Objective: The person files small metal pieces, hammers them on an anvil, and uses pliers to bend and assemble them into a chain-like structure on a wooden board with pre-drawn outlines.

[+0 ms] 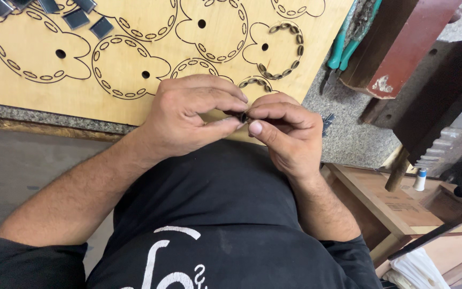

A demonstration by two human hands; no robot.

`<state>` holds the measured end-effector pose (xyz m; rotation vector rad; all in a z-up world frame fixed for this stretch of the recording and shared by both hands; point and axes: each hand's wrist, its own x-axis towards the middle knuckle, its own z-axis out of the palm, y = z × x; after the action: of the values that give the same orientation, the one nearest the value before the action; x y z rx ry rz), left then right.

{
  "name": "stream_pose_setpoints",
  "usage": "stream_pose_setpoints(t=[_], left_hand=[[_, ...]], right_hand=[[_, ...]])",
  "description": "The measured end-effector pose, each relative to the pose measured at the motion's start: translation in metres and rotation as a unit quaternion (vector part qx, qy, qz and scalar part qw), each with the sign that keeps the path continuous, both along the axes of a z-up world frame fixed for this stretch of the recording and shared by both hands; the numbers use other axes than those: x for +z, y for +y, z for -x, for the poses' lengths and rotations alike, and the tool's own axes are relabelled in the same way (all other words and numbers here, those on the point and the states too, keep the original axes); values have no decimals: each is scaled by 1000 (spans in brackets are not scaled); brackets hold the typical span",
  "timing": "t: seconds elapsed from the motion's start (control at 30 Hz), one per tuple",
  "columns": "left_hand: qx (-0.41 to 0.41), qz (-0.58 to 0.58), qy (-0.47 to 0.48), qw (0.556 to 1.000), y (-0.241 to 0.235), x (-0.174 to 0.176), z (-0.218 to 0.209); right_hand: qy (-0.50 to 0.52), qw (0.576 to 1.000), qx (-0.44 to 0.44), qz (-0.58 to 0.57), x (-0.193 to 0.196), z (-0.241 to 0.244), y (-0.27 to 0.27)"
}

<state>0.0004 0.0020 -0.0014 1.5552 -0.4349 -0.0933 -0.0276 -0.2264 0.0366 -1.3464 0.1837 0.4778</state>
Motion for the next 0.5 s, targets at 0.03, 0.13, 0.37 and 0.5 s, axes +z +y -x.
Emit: stream_pose_setpoints(t=[0.03,0.13,0.37,0.5], left_hand=[[-1,1,-1,1000,1,0,0],[-3,-3,-12,1000,2,-1,-1],[-4,-11,-27,1000,3,-2,-1],[-5,-15,-30,999,2,-3,-1]], right_hand=[[-2,1000,3,3,0,0,0],[-18,1000,14,17,0,0,1],[-60,993,55,80,4,-1,1],[-95,981,83,145,10,-2,2]])
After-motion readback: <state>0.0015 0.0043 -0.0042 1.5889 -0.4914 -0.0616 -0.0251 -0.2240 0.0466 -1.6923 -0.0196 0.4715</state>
